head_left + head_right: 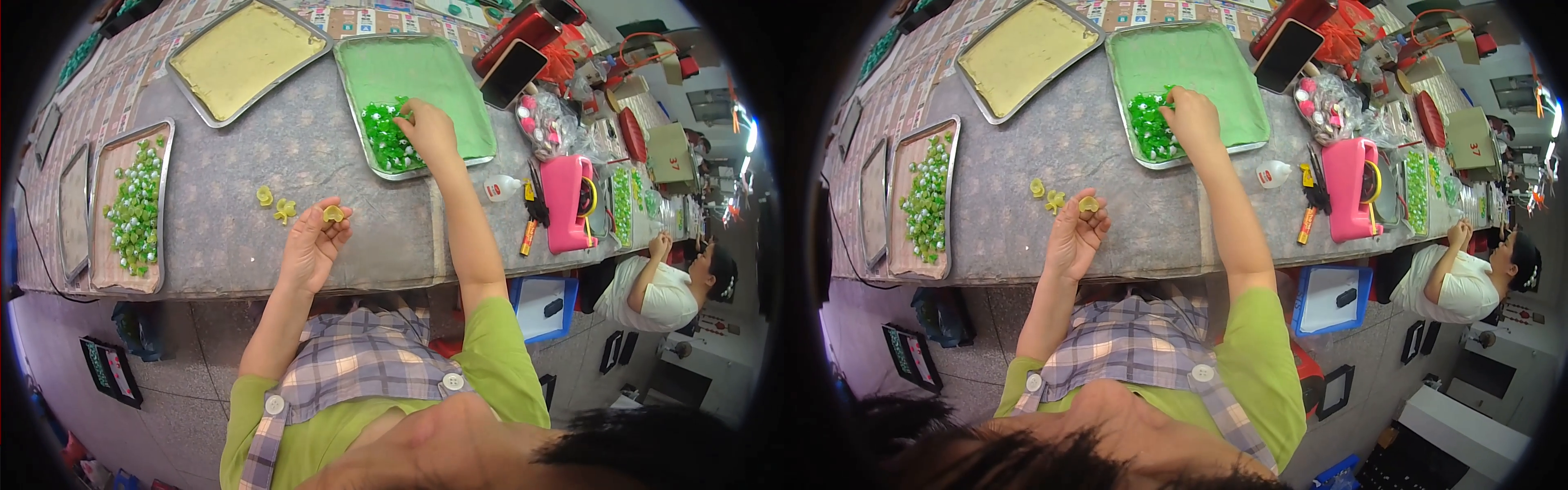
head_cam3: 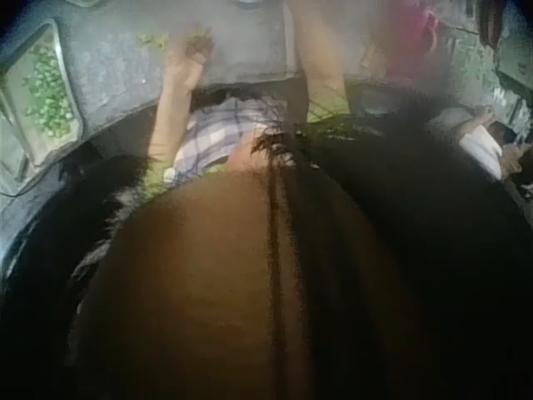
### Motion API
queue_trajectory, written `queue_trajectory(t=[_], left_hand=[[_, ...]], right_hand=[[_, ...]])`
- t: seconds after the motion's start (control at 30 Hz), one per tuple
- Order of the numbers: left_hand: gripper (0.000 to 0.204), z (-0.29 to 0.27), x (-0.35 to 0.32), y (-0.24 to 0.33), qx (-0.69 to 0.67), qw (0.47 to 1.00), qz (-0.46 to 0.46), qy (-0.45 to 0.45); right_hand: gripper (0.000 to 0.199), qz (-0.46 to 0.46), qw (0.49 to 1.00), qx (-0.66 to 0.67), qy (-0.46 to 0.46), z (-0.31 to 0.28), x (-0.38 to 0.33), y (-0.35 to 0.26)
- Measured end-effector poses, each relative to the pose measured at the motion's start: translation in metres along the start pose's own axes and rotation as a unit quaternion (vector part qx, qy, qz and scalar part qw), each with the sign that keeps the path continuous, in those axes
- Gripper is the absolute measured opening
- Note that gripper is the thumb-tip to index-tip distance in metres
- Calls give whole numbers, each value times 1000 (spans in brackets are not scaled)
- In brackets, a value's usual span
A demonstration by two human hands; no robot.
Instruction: The person assembles small plastic figurine parts by applying glue from a squeeze bottle and attaching the pieces together by hand. Then, the person unpacks and handles small items from a plastic bag on the table.
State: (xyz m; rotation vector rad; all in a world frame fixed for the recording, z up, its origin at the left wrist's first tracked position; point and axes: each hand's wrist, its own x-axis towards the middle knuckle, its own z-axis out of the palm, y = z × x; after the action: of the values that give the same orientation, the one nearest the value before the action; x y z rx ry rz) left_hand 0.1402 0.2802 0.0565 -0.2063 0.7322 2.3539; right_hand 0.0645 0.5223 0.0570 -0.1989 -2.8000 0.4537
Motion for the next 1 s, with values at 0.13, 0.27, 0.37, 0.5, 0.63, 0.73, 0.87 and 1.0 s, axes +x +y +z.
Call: queue_trajectory(t=[0.13,0.27,0.37,0.5,0.63,0.73,0.87,1.0], left_hand=[[31,-2,2,2,0,1000,-2,-15],[30,0,4,1,10,1000,4,-24],[29,4,9,-2,-8,999,-11,-48],[31,10,9,-5,0,999,-4,-51],[29,14,8,-8,-18,996,-10,-83],[29,15,6,-13,-46,996,-20,-74],[30,15,6,-16,-66,996,-24,-63],[31,13,7,-16,-81,995,-22,-51]], right_hand=[[16,33,993,117,11,-18,-6,-1],[14,126,837,527,-79,-51,-50,-32],[17,136,735,646,-153,-46,-91,-49],[20,166,678,696,-169,-42,-114,-56],[19,179,679,696,-154,-36,-122,-61],[21,171,677,709,-105,-30,-127,-63],[24,167,688,703,-71,-25,-136,-69],[27,134,756,640,-37,-29,-140,-75]])
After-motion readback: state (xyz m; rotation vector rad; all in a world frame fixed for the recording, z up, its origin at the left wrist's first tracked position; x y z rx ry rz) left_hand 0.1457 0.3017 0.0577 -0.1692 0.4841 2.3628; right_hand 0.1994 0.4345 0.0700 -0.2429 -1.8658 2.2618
